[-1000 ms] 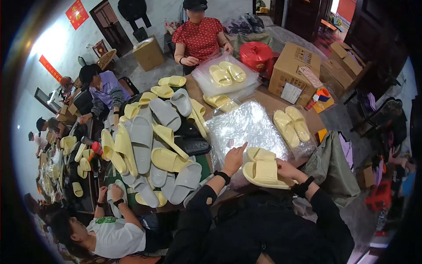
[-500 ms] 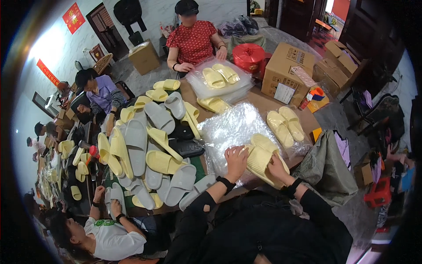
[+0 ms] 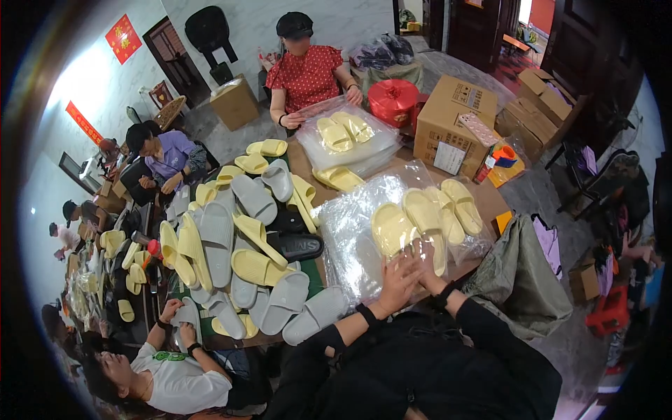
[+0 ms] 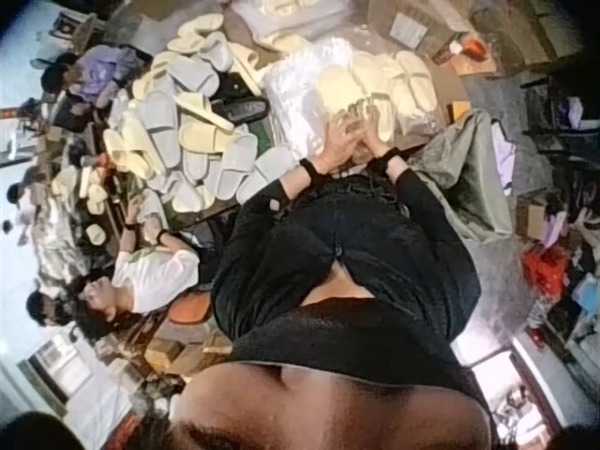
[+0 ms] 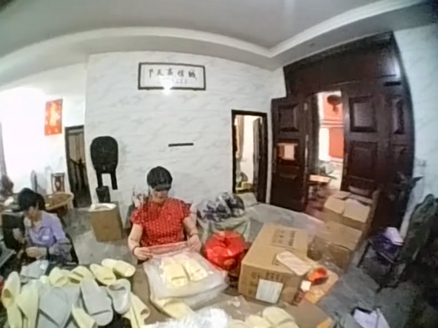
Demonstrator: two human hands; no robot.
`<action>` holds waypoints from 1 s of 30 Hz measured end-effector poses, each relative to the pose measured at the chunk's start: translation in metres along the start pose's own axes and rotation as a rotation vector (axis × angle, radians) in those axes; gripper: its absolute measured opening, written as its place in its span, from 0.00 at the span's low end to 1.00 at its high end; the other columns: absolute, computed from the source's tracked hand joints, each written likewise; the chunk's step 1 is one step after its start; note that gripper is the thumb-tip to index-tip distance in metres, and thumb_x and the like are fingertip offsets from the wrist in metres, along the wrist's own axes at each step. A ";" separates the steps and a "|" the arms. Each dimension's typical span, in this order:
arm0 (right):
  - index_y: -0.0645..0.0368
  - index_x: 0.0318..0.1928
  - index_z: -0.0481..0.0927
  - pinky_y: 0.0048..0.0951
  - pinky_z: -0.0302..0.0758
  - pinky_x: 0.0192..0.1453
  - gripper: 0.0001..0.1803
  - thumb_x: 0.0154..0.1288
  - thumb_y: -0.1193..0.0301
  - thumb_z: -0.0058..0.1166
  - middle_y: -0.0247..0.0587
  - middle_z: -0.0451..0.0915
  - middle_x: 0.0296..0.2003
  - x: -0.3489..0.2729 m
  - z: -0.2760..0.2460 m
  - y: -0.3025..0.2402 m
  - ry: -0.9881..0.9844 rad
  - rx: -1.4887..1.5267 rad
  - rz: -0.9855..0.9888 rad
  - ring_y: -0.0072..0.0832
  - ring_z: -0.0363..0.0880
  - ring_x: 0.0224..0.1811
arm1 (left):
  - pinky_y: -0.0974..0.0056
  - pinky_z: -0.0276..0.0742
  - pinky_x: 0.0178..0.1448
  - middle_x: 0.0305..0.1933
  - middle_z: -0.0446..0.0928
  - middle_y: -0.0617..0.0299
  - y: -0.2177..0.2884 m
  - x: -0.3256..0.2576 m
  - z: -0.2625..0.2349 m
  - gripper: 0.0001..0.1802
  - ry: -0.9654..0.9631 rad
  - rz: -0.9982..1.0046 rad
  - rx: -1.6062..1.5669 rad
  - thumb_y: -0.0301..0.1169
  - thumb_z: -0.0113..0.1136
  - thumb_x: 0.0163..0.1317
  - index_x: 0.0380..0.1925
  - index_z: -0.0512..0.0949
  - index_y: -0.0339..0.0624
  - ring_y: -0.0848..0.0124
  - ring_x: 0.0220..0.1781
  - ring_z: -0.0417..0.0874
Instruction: Packing finished slippers into plastic bags and placing them in a large sack.
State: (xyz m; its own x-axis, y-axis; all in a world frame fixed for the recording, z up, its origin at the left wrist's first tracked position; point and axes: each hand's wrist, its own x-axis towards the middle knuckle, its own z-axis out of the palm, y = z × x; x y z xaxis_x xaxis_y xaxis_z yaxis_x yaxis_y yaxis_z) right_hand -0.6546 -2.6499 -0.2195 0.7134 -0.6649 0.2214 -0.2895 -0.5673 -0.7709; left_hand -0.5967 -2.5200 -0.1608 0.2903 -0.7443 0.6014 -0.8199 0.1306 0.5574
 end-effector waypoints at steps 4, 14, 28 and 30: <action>0.62 0.44 0.70 0.49 0.63 0.44 0.20 0.52 0.65 0.52 0.55 0.69 0.41 0.032 0.002 -0.065 0.410 -0.663 -0.473 0.50 0.66 0.46 | 0.46 0.51 0.62 0.49 0.72 0.58 0.010 0.002 -0.014 0.12 0.004 -0.032 -0.106 0.27 0.58 0.50 0.37 0.79 0.49 0.56 0.55 0.68; 0.61 0.47 0.73 0.43 0.57 0.59 0.20 0.54 0.64 0.52 0.52 0.72 0.47 0.077 0.036 -0.035 -0.273 -0.197 -0.313 0.45 0.64 0.55 | 0.63 0.70 0.50 0.43 0.76 0.52 -0.006 0.013 -0.031 0.11 0.324 -0.499 -0.286 0.26 0.53 0.59 0.41 0.77 0.38 0.58 0.45 0.75; 0.59 0.64 0.53 0.32 0.60 0.60 0.29 0.62 0.78 0.43 0.46 0.64 0.56 0.005 -0.020 -0.081 -0.417 0.316 0.008 0.35 0.64 0.55 | 0.61 0.69 0.50 0.40 0.73 0.55 -0.006 -0.010 -0.046 0.18 0.263 -0.438 -0.140 0.29 0.55 0.56 0.48 0.74 0.43 0.59 0.44 0.73; 0.58 0.64 0.51 0.33 0.60 0.59 0.30 0.62 0.78 0.43 0.49 0.65 0.54 0.010 -0.021 -0.098 -0.328 0.632 0.085 0.35 0.64 0.56 | 0.60 0.67 0.52 0.44 0.71 0.53 -0.005 -0.011 -0.047 0.22 0.233 -0.336 -0.017 0.29 0.57 0.54 0.52 0.71 0.44 0.58 0.47 0.71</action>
State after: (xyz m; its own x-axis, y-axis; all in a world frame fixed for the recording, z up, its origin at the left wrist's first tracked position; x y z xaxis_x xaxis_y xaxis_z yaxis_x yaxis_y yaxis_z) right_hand -0.6324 -2.6111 -0.1298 0.8886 -0.4577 0.0305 0.0012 -0.0642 -0.9979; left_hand -0.5727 -2.4818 -0.1438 0.6467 -0.5790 0.4966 -0.6526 -0.0828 0.7532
